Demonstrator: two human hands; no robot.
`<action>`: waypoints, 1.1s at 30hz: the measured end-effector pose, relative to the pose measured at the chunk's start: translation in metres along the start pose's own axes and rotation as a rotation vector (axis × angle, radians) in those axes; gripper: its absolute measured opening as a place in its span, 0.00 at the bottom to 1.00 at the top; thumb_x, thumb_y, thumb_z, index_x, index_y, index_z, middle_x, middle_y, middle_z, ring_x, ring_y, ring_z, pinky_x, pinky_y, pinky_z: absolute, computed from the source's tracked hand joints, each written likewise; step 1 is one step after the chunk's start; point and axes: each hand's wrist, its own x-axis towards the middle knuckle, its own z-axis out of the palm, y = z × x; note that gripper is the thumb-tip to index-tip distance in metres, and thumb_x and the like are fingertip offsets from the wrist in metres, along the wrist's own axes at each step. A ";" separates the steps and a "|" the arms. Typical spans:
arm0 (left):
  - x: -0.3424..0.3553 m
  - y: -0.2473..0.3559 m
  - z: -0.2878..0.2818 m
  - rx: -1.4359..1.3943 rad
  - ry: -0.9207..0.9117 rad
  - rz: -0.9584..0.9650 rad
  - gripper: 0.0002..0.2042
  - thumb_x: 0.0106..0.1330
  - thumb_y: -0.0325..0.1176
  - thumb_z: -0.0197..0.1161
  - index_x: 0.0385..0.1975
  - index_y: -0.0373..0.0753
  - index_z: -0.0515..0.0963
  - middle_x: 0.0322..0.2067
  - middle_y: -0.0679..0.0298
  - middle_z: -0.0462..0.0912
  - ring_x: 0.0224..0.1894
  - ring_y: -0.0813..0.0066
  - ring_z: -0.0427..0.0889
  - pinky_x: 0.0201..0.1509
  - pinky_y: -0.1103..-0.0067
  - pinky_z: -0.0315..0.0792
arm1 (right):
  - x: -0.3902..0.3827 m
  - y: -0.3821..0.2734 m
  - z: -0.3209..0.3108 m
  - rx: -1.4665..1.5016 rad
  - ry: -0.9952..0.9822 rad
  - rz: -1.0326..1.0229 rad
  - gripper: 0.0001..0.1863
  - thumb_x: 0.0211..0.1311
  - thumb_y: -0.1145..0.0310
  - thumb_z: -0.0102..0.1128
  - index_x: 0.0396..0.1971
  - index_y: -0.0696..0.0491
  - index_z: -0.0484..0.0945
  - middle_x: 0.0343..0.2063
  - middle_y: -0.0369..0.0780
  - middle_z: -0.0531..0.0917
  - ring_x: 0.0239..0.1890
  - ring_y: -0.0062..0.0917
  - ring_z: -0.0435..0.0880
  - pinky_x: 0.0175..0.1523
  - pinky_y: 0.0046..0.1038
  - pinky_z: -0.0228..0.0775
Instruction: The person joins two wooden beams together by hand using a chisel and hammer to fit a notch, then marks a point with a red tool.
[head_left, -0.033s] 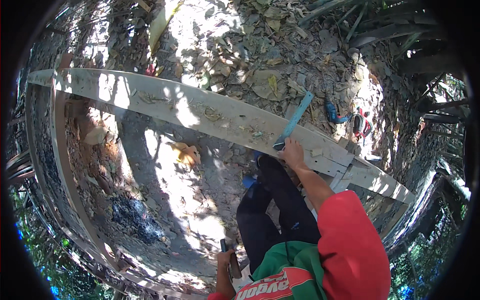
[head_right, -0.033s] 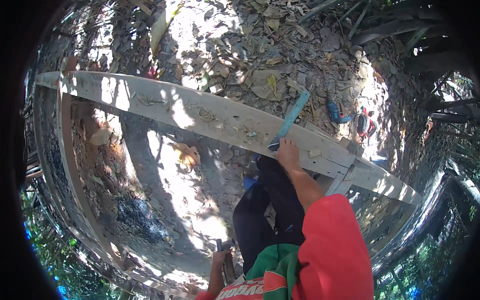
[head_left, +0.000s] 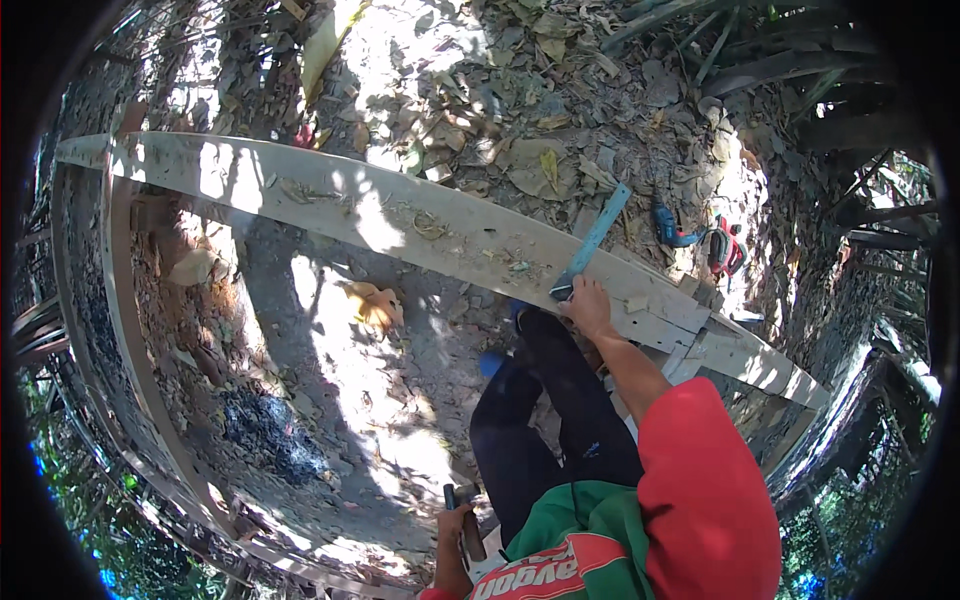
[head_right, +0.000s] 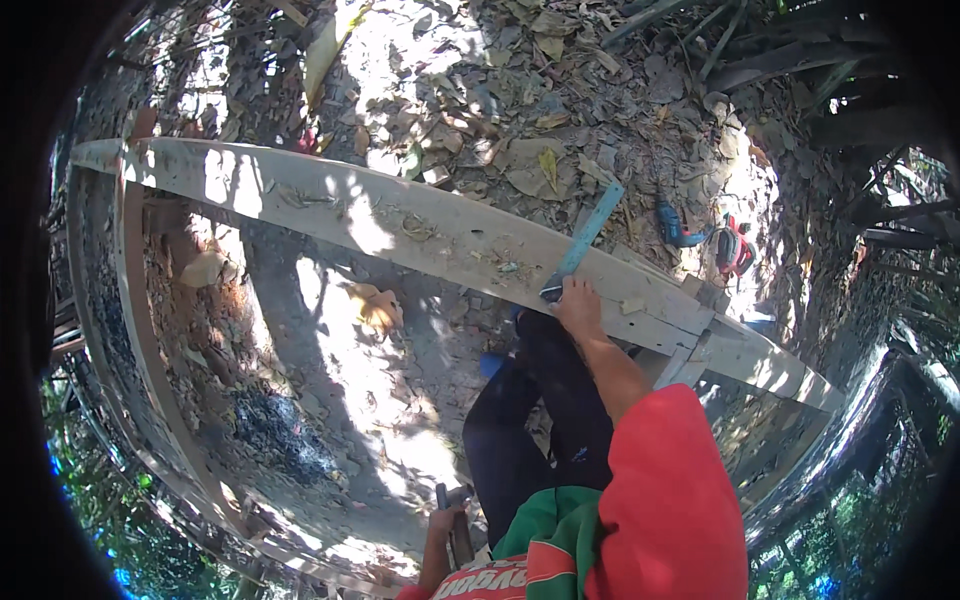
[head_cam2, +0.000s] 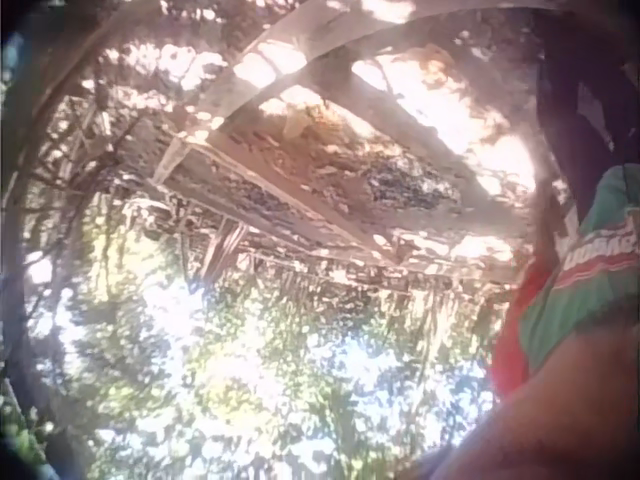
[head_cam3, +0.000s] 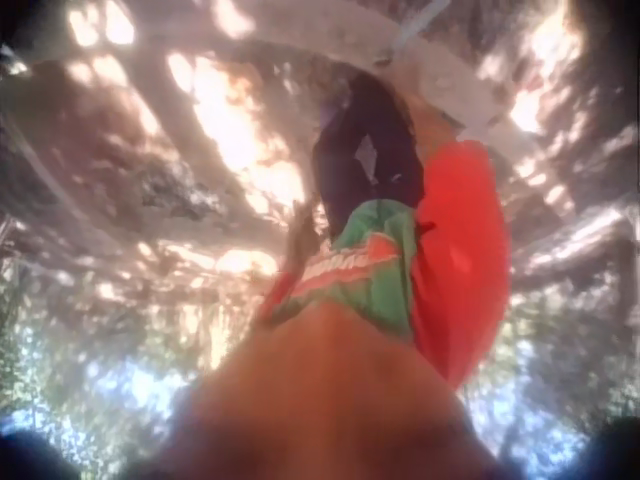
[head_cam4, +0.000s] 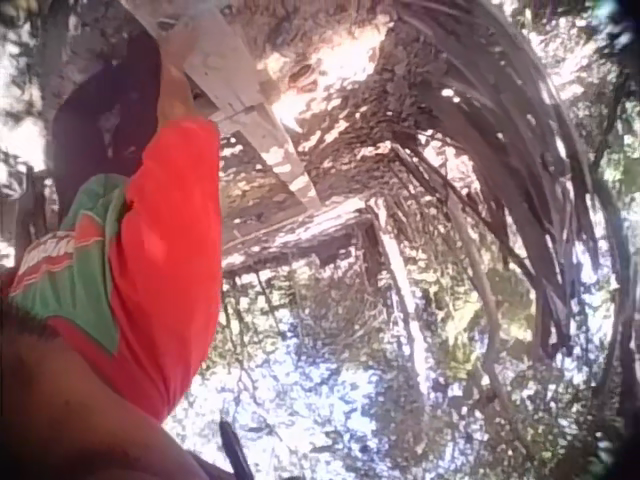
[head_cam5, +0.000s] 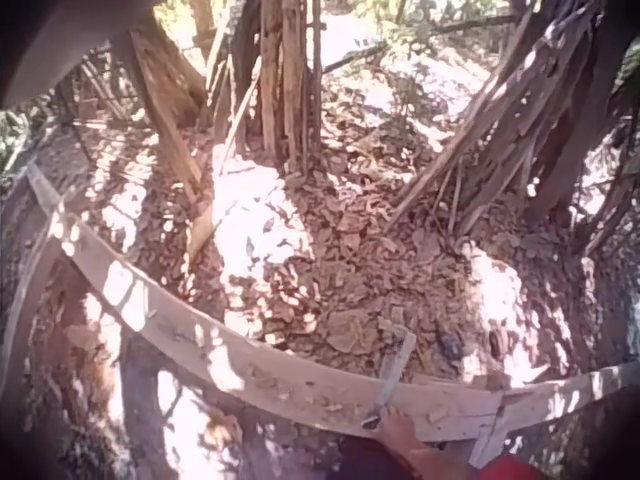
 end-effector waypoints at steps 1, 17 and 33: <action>-0.015 -0.008 -0.002 -0.043 -0.027 -0.030 0.22 0.46 0.44 0.77 0.30 0.28 0.83 0.24 0.59 0.83 0.23 0.68 0.79 0.27 0.69 0.71 | -0.001 0.001 0.004 -0.006 0.018 -0.027 0.27 0.43 0.58 0.74 0.40 0.55 0.72 0.40 0.46 0.79 0.45 0.44 0.78 0.50 0.43 0.71; 0.104 -0.039 -0.129 -0.178 -0.168 0.109 0.17 0.48 0.36 0.76 0.28 0.29 0.81 0.23 0.60 0.82 0.23 0.73 0.79 0.26 0.74 0.72 | -0.069 -0.054 0.015 1.205 0.026 0.868 0.10 0.67 0.67 0.57 0.44 0.54 0.73 0.27 0.41 0.84 0.23 0.24 0.85 0.21 0.24 0.74; 0.159 -0.053 -0.229 -0.086 -0.108 0.466 0.02 0.56 0.20 0.68 0.28 0.28 0.85 0.17 0.75 0.77 0.13 0.94 0.61 0.15 0.87 0.48 | -0.162 0.100 0.067 0.761 0.732 1.279 0.16 0.69 0.62 0.51 0.34 0.61 0.79 0.20 0.44 0.83 0.16 0.27 0.83 0.17 0.26 0.76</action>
